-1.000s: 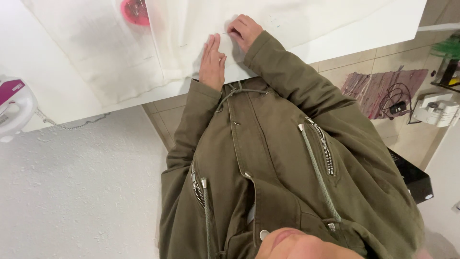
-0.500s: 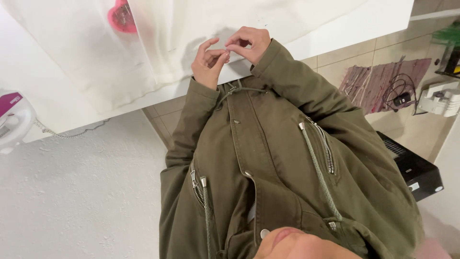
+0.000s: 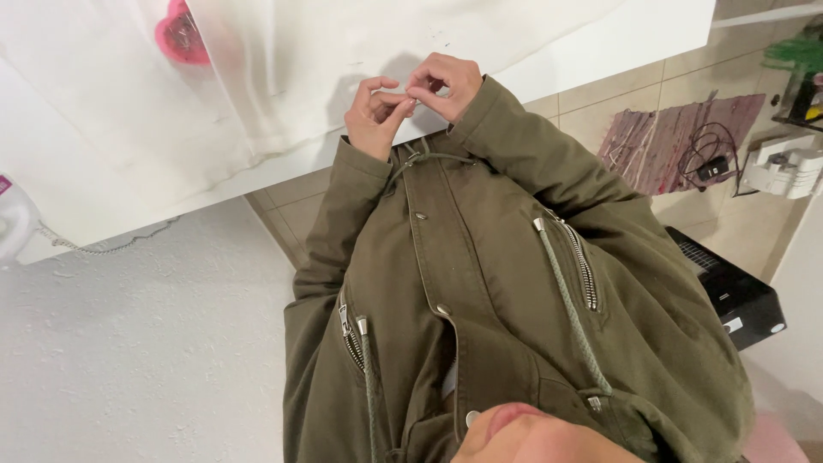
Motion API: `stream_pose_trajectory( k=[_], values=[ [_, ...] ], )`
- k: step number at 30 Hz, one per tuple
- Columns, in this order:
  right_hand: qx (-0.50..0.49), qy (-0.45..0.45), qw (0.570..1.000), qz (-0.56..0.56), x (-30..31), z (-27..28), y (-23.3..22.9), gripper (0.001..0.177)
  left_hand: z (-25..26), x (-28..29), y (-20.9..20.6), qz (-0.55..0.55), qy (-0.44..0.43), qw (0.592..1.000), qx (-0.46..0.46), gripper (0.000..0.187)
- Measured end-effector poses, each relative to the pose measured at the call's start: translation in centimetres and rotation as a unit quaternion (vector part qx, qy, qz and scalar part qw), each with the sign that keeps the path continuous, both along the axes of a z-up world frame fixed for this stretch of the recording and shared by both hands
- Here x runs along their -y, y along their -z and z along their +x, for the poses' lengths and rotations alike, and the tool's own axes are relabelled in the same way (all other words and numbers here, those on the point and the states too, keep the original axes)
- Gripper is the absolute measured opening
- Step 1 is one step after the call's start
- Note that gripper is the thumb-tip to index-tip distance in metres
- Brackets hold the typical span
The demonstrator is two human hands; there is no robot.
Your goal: The recorder pins a piece of white fabric and then irons it on a table.
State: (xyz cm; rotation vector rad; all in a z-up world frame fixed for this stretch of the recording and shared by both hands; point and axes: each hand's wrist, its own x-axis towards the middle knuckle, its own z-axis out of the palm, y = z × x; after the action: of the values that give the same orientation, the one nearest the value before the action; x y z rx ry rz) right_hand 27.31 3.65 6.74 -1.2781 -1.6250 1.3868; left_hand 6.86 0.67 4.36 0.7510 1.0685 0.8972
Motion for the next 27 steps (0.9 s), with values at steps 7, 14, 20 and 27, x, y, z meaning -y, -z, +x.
stream_pose_trajectory(
  k=[7,14,20,27],
  values=[
    [0.029,-0.008,0.999,0.032,0.0,1.4,0.3,0.007,1.6,-0.2,-0.1,-0.014,-0.016,1.000,0.014,0.032],
    [0.089,-0.063,0.987,0.118,-0.1,3.5,0.0,0.009,2.9,-0.1,-0.6,0.051,-0.018,0.996,-0.064,0.030],
    [0.207,-0.093,0.957,0.181,0.0,6.0,3.6,0.013,4.1,-0.6,-0.1,0.143,0.058,0.967,-0.204,0.029],
    [0.240,-0.014,0.949,0.204,-4.3,8.0,7.9,0.011,5.3,-2.9,1.4,0.366,0.114,0.839,-0.386,0.014]
  ],
)
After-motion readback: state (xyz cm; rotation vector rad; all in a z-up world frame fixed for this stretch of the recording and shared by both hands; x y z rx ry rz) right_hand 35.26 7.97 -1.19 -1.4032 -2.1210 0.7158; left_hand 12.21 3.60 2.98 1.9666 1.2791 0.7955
